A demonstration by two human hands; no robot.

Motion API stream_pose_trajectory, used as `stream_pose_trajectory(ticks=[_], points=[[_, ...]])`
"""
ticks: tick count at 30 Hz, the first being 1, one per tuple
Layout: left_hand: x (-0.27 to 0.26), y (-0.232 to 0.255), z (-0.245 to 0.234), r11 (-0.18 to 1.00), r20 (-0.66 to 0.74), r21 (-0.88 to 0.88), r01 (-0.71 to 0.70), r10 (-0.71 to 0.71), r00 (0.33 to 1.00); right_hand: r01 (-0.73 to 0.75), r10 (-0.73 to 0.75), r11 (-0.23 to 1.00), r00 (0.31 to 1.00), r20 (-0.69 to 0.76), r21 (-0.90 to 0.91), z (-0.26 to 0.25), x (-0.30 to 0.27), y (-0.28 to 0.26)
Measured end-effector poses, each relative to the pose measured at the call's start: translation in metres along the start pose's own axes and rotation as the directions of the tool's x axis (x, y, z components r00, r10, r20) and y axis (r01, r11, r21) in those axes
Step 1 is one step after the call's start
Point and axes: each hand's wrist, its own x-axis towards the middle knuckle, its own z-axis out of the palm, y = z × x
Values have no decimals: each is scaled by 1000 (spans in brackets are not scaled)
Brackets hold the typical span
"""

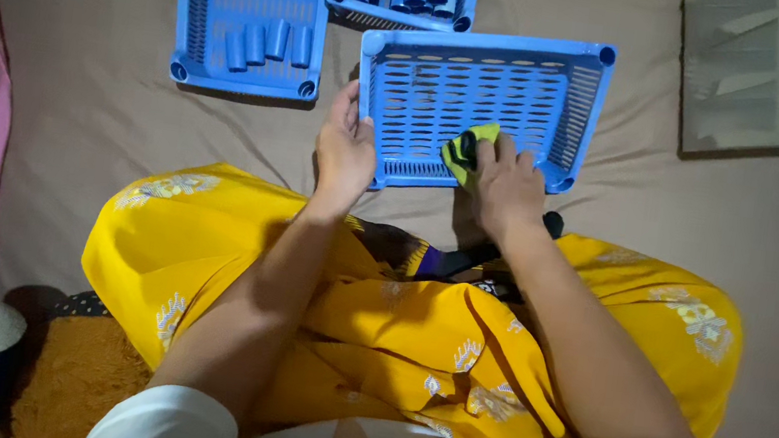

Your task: The person assembles three blue plastic baskets by inserting cylindrical supports into slots, then wipes the interior and exterior of one basket with a yellow cloth. The baskets are arranged side by side on a bed.

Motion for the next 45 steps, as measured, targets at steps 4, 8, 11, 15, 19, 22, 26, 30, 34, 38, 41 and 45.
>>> stream_pose_trajectory(ticks=[4,8,11,15,19,22,26,30,34,38,41,45], points=[[0,-2,0,998,20,-56,40,-39,999,126,-108,949,991,-80,289,-3,-5,-17],[-2,-4,5,993,86,-119,7,3,996,355,-305,890,930,-206,285,-1,-8,-58],[-2,-3,1,998,26,-27,65,-64,998,292,-288,927,956,-49,237,-5,-7,-61],[-2,-4,-3,1000,-7,-4,30,-30,1000,142,-142,990,987,78,5,-16,0,-25],[-1,-3,1,1000,18,-27,1,0,1000,90,-91,996,995,38,14,-15,-8,-12],[2,-1,-1,1000,22,-18,-4,5,1000,202,-199,979,977,-78,25,-4,-9,-22],[13,4,-18,992,9,121,-34,33,999,137,-146,971,989,-36,-198,5,-4,2],[21,22,-23,994,54,85,-67,63,997,70,-78,961,997,-19,-268,5,0,42],[19,41,-22,995,130,90,-53,41,991,151,-192,963,966,-174,-224,15,0,37],[20,54,-22,986,249,-39,-162,167,954,135,-157,986,952,-262,-100,15,2,35],[18,65,-25,998,304,-42,-57,67,950,101,-92,995,949,-302,13,8,2,35],[15,63,-20,979,192,-148,-143,170,966,57,3,981,953,-304,187,11,-7,11]])
